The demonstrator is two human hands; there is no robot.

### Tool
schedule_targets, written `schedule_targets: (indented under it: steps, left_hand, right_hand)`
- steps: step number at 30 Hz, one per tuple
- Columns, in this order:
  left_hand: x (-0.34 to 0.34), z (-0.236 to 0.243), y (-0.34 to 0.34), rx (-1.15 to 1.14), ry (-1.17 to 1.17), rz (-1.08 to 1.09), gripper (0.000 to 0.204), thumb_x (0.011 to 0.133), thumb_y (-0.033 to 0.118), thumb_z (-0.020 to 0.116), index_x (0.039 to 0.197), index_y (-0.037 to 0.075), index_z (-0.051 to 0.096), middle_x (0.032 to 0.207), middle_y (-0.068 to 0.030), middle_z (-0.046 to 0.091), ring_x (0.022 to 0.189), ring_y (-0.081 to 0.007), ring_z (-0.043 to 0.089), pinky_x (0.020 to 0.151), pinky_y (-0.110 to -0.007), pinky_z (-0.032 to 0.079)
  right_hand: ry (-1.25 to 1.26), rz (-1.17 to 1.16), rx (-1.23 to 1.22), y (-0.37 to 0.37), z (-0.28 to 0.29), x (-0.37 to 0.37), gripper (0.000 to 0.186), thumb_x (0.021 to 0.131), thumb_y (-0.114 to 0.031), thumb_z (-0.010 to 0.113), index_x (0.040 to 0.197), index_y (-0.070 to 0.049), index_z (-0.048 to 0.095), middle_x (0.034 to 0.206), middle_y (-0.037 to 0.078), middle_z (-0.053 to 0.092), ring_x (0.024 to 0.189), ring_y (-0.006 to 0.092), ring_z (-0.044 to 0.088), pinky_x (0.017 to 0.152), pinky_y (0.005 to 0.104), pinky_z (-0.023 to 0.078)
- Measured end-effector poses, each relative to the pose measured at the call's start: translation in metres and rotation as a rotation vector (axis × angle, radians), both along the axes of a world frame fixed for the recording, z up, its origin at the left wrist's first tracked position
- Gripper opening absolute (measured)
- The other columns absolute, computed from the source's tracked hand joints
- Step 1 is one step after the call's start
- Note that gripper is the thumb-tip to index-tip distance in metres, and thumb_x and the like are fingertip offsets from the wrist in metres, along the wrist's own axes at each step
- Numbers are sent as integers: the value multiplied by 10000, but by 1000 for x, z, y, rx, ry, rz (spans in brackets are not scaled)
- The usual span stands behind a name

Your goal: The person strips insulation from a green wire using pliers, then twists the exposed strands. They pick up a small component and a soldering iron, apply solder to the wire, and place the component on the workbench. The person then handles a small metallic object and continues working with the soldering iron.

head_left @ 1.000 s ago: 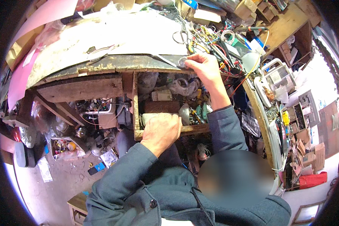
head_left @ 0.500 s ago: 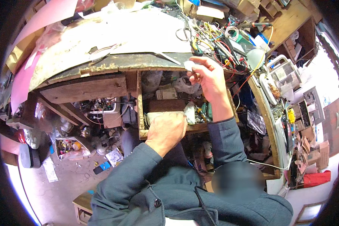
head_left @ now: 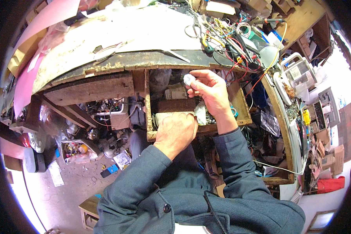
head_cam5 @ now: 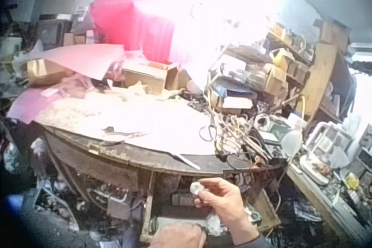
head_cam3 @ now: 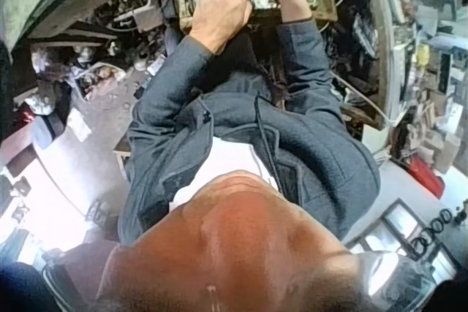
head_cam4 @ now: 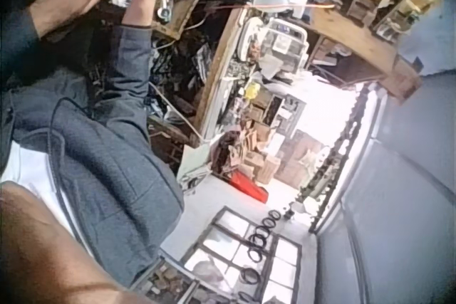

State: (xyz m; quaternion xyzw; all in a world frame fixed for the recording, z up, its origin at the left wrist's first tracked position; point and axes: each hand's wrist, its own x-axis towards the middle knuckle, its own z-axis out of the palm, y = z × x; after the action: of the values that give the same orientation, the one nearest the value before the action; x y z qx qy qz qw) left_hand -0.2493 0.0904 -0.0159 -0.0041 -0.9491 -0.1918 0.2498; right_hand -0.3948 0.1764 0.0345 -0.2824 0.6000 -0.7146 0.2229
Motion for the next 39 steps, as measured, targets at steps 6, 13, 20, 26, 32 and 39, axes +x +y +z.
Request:
schedule_targets:
  steps: [6, 13, 20, 26, 32, 39]
  left_hand:
    - [-1, -1, 1, 10, -6, 4, 275, 925, 253, 595, 744, 56, 658, 713, -152, 677, 674, -297, 683, 623, -419, 551]
    - [1, 1, -1, 7, -20, 6, 273, 925, 259, 600, 741, 64, 651, 717, -145, 681, 682, -292, 686, 628, -417, 552]
    - [1, 3, -3, 23, -63, -8, 269, 920, 273, 608, 760, 59, 642, 721, -154, 677, 692, -305, 685, 631, -440, 546]
    - [0, 14, -15, 458, -38, 98, 205, 933, 227, 622, 949, 23, 601, 823, -221, 660, 761, -398, 663, 685, -479, 526]
    - [-2, 7, -33, 948, 170, 19, 233, 952, 141, 673, 1130, -7, 647, 956, -67, 697, 837, -121, 651, 727, -270, 531]
    - [-5, 4, -42, 1408, 37, -103, 232, 1018, 234, 625, 989, 13, 691, 821, -30, 703, 689, -89, 643, 640, -248, 530]
  right_hand:
    - [-14, 9, -19, 0, -3, 1, 289, 918, -22, 708, 1197, 3, 637, 988, 121, 735, 790, 175, 718, 693, 308, 604]
    - [45, 30, -127, 3, -18, 2, 167, 899, 32, 691, 1061, 16, 652, 1084, 168, 718, 915, 224, 726, 818, 361, 621]
    - [145, 8, -229, 8, -27, 6, 196, 825, 138, 678, 993, 38, 673, 1178, 213, 683, 1048, 248, 695, 942, 386, 598]
    - [126, 2, -215, 12, -26, 12, 208, 819, 139, 696, 980, 8, 704, 1120, 148, 714, 1017, 185, 690, 927, 335, 578]
    - [180, 66, -58, 16, -28, 17, 191, 849, 68, 732, 1030, 7, 734, 1033, 94, 733, 908, 139, 694, 835, 278, 586]
    - [53, 121, 40, 15, -23, 21, 371, 834, 38, 771, 1195, 7, 687, 1062, 90, 736, 946, 146, 701, 860, 298, 590]
